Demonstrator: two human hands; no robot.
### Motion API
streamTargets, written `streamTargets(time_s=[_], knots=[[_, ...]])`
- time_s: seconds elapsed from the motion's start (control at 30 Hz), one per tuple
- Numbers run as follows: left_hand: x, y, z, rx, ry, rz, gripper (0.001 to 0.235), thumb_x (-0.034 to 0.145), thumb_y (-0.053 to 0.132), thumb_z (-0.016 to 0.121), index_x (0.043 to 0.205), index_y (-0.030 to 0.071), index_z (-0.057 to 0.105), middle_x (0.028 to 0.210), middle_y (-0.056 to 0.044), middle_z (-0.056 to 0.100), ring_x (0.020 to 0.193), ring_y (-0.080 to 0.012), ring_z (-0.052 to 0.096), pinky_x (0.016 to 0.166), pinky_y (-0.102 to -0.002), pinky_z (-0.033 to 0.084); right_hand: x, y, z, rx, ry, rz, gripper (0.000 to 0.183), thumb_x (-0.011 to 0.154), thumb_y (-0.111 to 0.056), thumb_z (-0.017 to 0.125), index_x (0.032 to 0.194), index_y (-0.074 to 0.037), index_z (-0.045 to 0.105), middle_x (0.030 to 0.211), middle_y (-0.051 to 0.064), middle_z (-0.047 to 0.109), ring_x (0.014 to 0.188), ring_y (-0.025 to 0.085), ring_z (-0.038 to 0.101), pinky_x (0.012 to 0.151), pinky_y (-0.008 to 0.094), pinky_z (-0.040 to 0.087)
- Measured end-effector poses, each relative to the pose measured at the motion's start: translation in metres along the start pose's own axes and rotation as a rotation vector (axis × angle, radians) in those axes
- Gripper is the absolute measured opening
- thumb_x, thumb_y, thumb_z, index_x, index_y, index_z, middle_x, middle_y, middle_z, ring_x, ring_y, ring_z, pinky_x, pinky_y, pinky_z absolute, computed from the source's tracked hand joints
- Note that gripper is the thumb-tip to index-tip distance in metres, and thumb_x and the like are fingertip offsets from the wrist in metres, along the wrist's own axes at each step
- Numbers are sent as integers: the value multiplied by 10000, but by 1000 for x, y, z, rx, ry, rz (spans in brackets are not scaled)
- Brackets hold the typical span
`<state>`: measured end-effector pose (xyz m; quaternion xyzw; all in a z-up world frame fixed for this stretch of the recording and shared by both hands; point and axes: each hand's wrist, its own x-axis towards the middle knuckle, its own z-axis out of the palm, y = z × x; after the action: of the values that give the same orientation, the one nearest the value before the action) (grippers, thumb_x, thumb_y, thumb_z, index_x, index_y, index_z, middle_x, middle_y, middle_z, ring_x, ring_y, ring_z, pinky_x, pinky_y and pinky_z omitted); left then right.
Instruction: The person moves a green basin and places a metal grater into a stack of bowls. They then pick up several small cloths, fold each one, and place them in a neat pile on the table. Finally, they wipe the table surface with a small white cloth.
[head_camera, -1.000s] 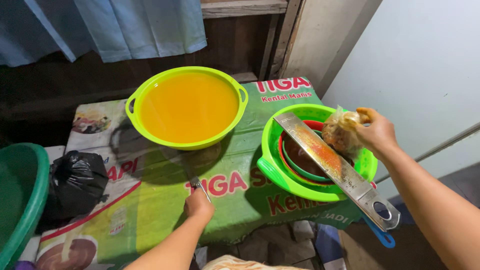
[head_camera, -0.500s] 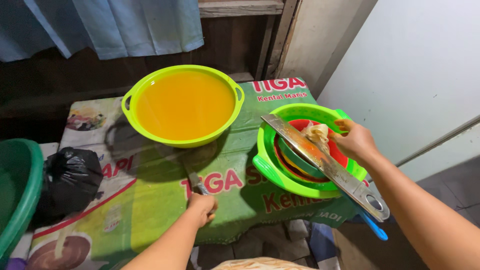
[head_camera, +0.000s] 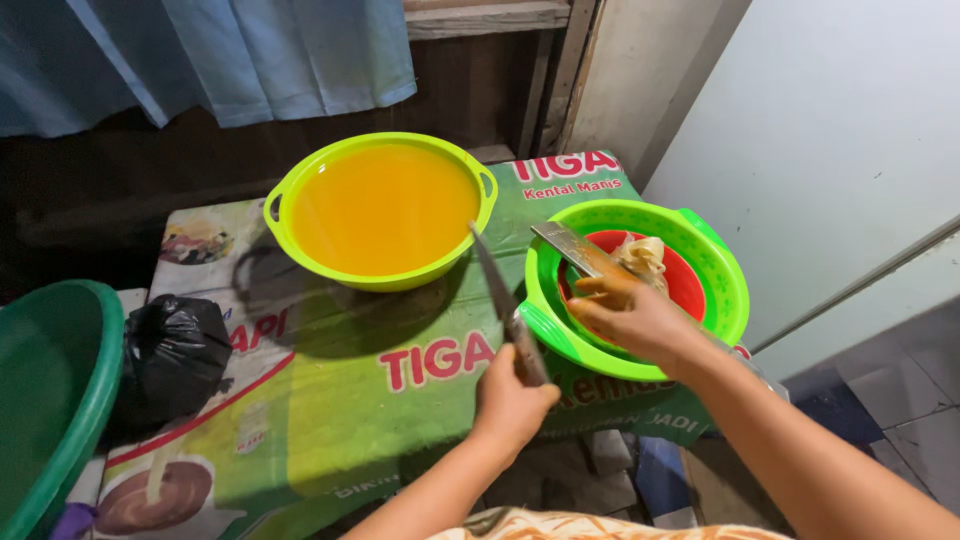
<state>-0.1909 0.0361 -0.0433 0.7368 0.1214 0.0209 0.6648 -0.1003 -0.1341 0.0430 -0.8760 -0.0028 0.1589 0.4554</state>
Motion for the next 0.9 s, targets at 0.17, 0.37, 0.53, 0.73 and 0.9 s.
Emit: streamTargets(time_s=[0.17, 0.37, 0.53, 0.73, 0.9], knots=[[22, 38, 21, 206, -90, 47, 421, 671, 103, 789, 1059, 49, 634, 852, -135, 733, 801, -283, 721, 735, -393, 554, -10, -2, 19, 177, -101, -152, 471, 897, -281, 723, 1311, -72, 641, 1148, -28, 748, 1004, 49, 669, 862, 254, 526], [44, 46, 47, 120, -174, 253, 418, 712, 136, 770, 1106, 32, 676, 884, -120, 751, 833, -269, 752, 749, -380, 587, 7, 17, 5, 269, 52, -49, 332, 926, -193, 691, 1209, -29, 747, 1012, 40, 758, 850, 120, 659, 733, 315, 538], [56, 47, 54, 516, -131, 348, 439, 768, 243, 818, 1145, 47, 709, 1126, -190, 690, 1095, -350, 647, 964, -436, 523, 34, 40, -42, 33, 228, -114, 320, 920, -159, 667, 1226, -92, 734, 986, 49, 774, 826, 130, 674, 733, 319, 539], [64, 47, 61, 739, -279, 199, 625, 851, 313, 769, 1398, 90, 566, 1458, -208, 457, 1398, -385, 374, 1136, -489, 363, 62, 82, -90, -364, 302, -77, 432, 864, -162, 696, 1295, -143, 712, 1070, 158, 777, 903, 278, 749, 835, 388, 560], [66, 36, 69, 848, -312, 57, 624, 881, 330, 751, 1426, 112, 538, 1498, -197, 421, 1433, -376, 340, 1153, -508, 328, 71, 113, -93, -370, 312, -194, 454, 802, -149, 742, 1253, -119, 706, 1112, 174, 755, 982, 321, 745, 873, 408, 568]])
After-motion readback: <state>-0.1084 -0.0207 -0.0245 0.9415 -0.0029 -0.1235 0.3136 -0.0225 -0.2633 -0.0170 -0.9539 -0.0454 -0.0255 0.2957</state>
